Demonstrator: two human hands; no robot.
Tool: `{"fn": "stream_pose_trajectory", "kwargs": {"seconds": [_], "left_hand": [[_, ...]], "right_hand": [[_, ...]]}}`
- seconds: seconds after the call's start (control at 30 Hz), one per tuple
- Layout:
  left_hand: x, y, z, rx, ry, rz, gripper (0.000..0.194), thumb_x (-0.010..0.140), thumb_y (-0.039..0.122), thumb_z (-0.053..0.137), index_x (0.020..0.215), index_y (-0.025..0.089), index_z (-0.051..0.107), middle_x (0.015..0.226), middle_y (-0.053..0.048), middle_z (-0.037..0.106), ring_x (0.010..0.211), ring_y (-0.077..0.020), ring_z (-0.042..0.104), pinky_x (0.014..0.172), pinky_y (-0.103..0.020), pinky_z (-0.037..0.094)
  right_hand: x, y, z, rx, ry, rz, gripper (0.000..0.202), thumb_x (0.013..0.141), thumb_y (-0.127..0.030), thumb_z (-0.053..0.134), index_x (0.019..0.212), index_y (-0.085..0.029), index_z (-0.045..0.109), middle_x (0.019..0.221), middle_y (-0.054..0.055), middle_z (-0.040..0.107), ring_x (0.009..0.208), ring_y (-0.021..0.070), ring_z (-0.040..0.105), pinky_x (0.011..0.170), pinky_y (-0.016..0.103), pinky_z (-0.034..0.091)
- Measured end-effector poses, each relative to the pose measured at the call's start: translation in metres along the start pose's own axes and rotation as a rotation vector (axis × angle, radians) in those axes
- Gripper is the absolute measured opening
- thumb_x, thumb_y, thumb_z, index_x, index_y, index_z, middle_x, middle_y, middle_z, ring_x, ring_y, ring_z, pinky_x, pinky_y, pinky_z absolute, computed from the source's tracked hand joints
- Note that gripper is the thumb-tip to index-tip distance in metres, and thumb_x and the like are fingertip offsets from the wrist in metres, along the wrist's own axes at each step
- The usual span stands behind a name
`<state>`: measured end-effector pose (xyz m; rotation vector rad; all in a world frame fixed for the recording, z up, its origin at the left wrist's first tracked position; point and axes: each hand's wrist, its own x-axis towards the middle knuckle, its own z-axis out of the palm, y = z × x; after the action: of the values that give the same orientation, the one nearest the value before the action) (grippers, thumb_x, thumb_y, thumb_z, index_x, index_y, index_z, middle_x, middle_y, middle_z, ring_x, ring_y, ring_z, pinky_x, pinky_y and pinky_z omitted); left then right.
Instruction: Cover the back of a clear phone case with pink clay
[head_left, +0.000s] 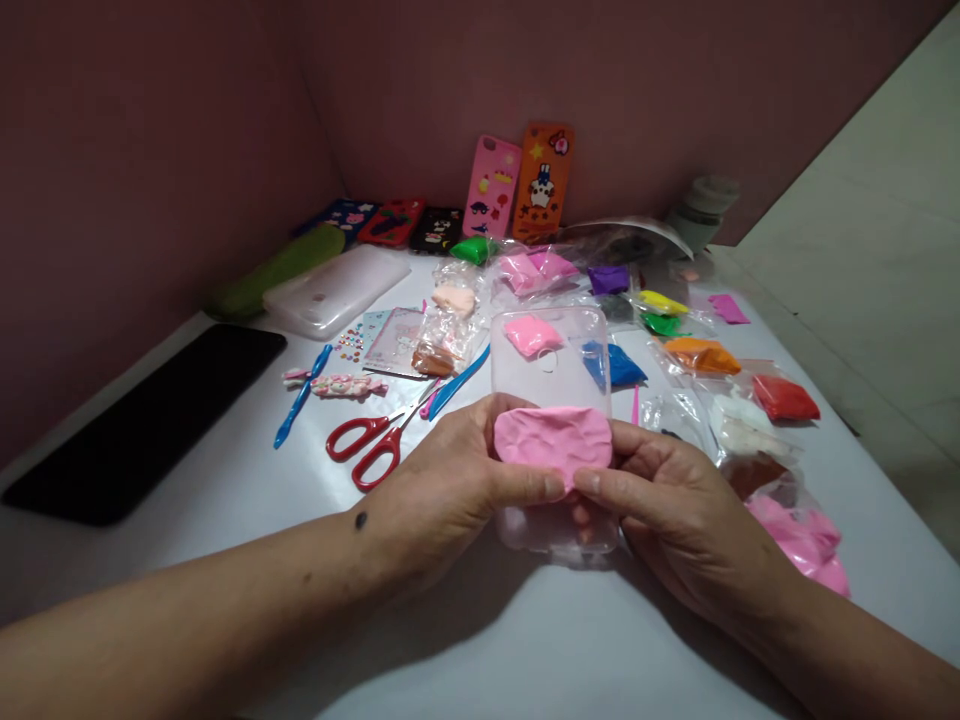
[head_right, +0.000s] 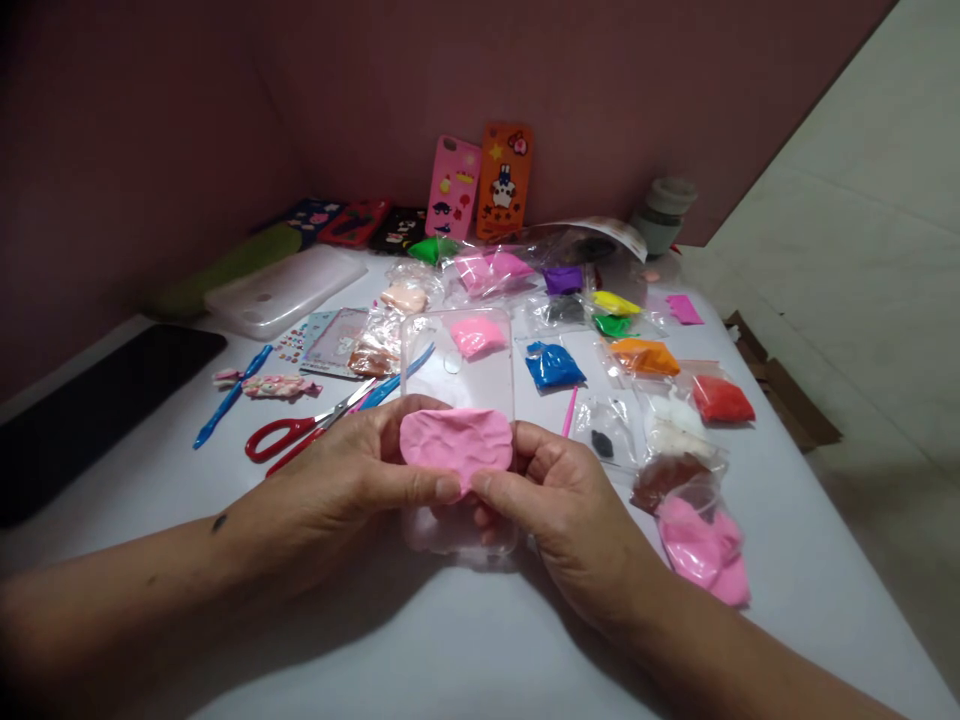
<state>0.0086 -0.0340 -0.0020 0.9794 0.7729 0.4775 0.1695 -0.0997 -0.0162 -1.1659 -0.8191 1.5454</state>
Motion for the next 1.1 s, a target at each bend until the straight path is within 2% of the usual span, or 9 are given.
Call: {"fn": "stream_pose_trajectory", "kwargs": {"seconds": [0.1,0.2,0.3,0.37,0.57,0.67,0.73,0.8,1.1], "left_hand": [[0.0006,0.0005,-0.0015,-0.043,-0.069,-0.011,0.034,0.072,0.019,0.072,0.102,0.013,0.058,0.090,-0.011,0.067,0.077,-0.0221,0.065,0.074,-0.035,0.049],[0.0015,-0.0006,-0.0011,-0.088,-0.088,-0.016,0.031,0.073,0.016,0.069,0.102,0.013,0.057,0.085,-0.010,0.067,0.074,-0.0211,0.065,0.074,-0.035,0.049],[0.0018,-0.0024,0.0005,-0.048,-0.008,-0.023,0.036,0.069,0.013,0.070,0.101,0.014,0.055,0.084,-0.009,0.067,0.072,-0.0214,0.065,0.073,-0.037,0.049],[0.0015,-0.0032,0.0011,-0.013,0.045,-0.015,0.037,0.067,0.013,0.071,0.100,0.015,0.056,0.086,-0.008,0.066,0.072,-0.0208,0.064,0.071,-0.035,0.048],[0.0010,-0.0030,0.0010,-0.012,0.102,0.019,0.039,0.063,0.009,0.070,0.099,0.016,0.057,0.085,-0.004,0.064,0.071,-0.0174,0.062,0.068,-0.031,0.046],[0.0015,-0.0032,0.0006,-0.025,0.100,0.033,0.039,0.064,0.009,0.070,0.100,0.016,0.057,0.086,-0.005,0.065,0.073,-0.0177,0.062,0.069,-0.030,0.046],[0.0020,-0.0035,0.0006,-0.048,0.084,0.036,0.039,0.065,0.009,0.070,0.101,0.016,0.056,0.087,-0.006,0.066,0.075,-0.0185,0.063,0.071,-0.031,0.046],[0.0025,-0.0037,0.0010,-0.071,0.070,0.040,0.039,0.066,0.009,0.070,0.102,0.015,0.056,0.088,-0.007,0.066,0.076,-0.0192,0.063,0.073,-0.032,0.046],[0.0047,-0.0011,0.0041,-0.159,0.079,0.023,0.037,0.064,0.006,0.070,0.097,0.014,0.056,0.083,-0.007,0.066,0.071,-0.0192,0.063,0.073,-0.035,0.048]], "right_hand": [[-0.0003,-0.0012,0.0007,-0.015,-0.021,0.000,0.006,0.080,-0.021,0.069,0.085,-0.018,0.069,0.071,0.001,0.062,0.061,0.0113,0.053,0.058,0.023,0.042],[-0.0001,-0.0022,0.0008,-0.060,-0.036,-0.009,0.007,0.080,-0.023,0.070,0.086,-0.018,0.068,0.073,0.001,0.063,0.063,0.0112,0.054,0.059,0.022,0.042],[0.0005,-0.0017,-0.0002,-0.084,-0.039,-0.022,0.008,0.080,-0.022,0.070,0.086,-0.017,0.068,0.071,0.001,0.062,0.061,0.0108,0.052,0.059,0.023,0.042],[0.0008,-0.0010,-0.0012,-0.074,-0.056,-0.023,0.012,0.080,-0.020,0.069,0.093,-0.017,0.069,0.072,0.000,0.063,0.062,0.0107,0.053,0.060,0.023,0.043],[-0.0010,-0.0021,-0.0016,-0.033,-0.086,0.001,0.029,0.078,-0.011,0.066,0.106,-0.021,0.068,0.079,0.001,0.065,0.069,0.0123,0.056,0.062,0.023,0.045],[-0.0012,-0.0033,-0.0014,-0.039,-0.057,0.000,0.022,0.078,-0.018,0.070,0.101,-0.020,0.068,0.084,0.003,0.066,0.070,0.0140,0.056,0.062,0.024,0.046],[-0.0007,-0.0026,-0.0020,-0.092,-0.002,-0.004,0.014,0.082,-0.029,0.069,0.091,-0.019,0.068,0.082,0.004,0.065,0.066,0.0139,0.055,0.060,0.026,0.046],[-0.0001,-0.0011,-0.0027,-0.132,0.039,0.000,0.015,0.084,-0.033,0.067,0.083,-0.018,0.067,0.077,0.003,0.063,0.062,0.0132,0.053,0.058,0.026,0.044],[-0.0007,-0.0002,-0.0051,-0.194,0.038,-0.025,0.012,0.086,-0.030,0.063,0.084,-0.018,0.068,0.070,0.001,0.062,0.064,0.0135,0.052,0.063,0.027,0.041]]}}
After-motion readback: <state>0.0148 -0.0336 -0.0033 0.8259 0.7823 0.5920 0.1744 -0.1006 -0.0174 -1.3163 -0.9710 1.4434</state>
